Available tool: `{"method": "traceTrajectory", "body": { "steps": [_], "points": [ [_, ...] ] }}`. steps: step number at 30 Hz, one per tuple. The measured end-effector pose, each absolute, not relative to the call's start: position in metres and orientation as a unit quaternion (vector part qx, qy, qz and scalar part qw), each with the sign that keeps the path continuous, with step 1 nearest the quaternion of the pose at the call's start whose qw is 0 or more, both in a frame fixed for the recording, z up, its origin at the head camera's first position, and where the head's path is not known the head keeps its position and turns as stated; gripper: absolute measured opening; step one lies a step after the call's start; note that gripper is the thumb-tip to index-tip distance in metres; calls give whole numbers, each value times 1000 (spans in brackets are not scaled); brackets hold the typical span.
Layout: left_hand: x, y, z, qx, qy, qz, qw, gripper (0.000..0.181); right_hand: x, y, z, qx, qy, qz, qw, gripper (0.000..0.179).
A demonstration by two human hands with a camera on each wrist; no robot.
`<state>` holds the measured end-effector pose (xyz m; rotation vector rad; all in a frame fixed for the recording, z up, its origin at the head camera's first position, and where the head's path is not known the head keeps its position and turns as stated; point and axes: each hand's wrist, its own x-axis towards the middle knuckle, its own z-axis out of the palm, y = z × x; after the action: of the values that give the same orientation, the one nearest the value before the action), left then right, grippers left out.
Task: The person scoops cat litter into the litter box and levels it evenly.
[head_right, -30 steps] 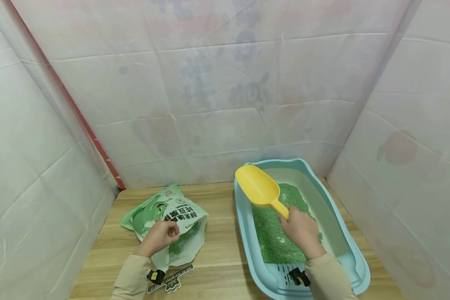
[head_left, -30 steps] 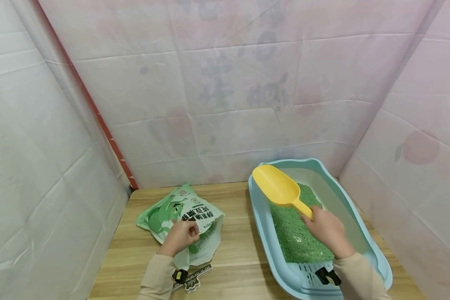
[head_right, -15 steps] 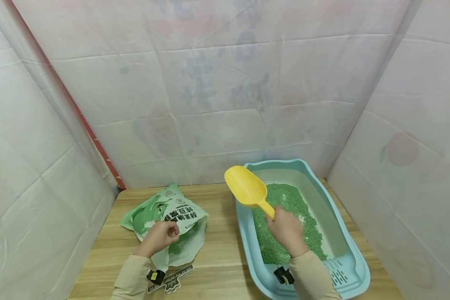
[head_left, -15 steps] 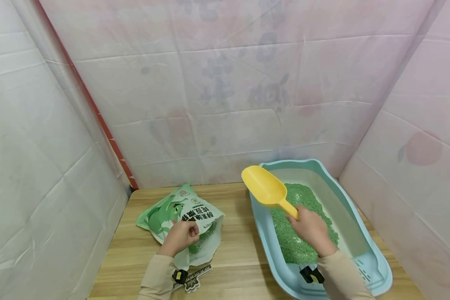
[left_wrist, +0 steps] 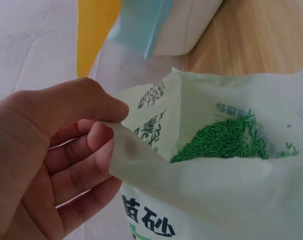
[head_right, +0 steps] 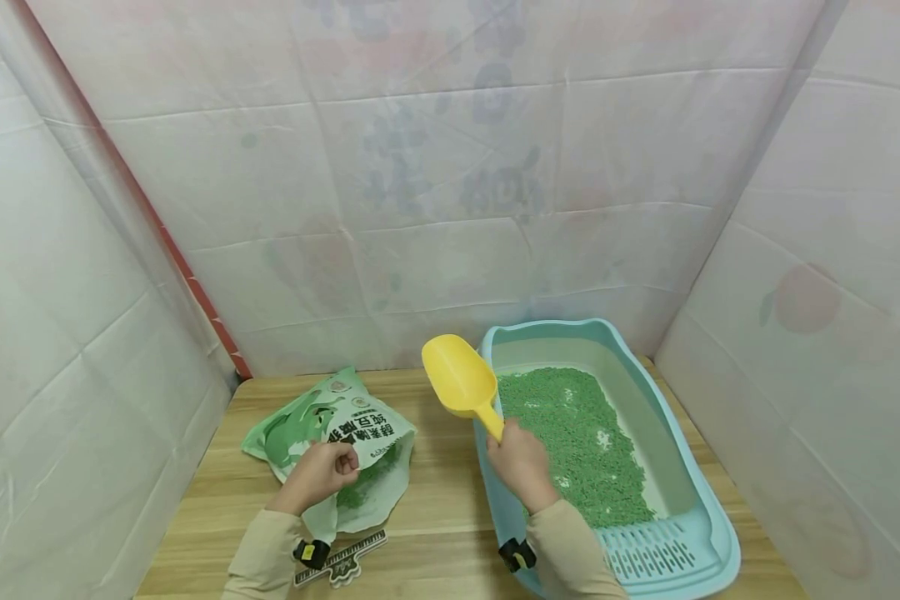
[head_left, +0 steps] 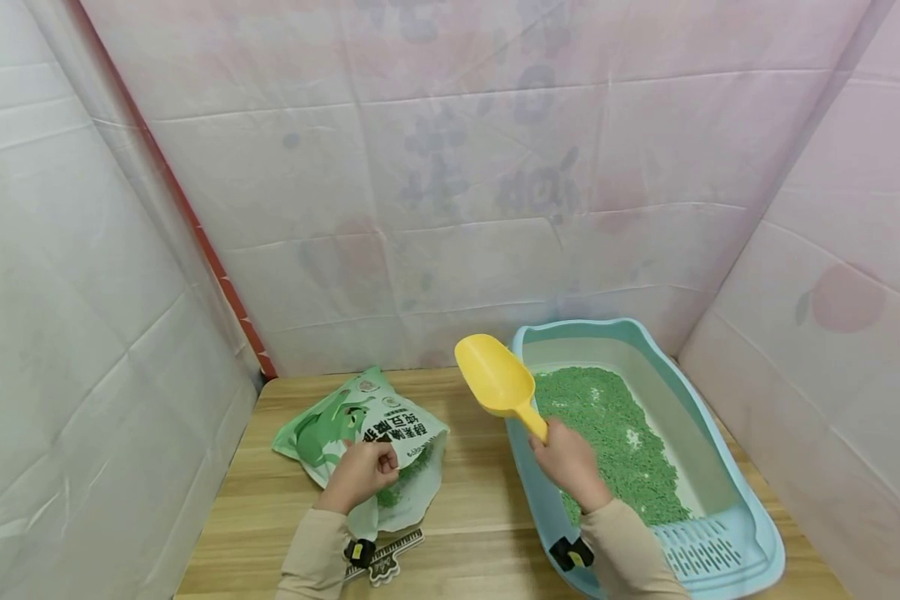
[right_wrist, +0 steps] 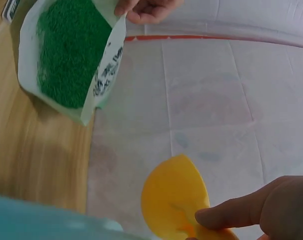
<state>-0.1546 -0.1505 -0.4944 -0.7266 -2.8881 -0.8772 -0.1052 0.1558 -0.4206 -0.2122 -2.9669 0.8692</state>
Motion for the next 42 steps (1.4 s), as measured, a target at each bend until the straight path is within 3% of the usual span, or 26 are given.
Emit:
{"method": "traceTrajectory", "body": {
  "steps": [21,42],
  "points": [
    [-156,-149,-494,-240,-931,-274,22,16,-124,110,-459,-98,-926,364,18,14],
    [-156,-152,-498,-239,-927,-289,22,15,-135,86,-515,-144,-915,376,26,23]
  ]
}}
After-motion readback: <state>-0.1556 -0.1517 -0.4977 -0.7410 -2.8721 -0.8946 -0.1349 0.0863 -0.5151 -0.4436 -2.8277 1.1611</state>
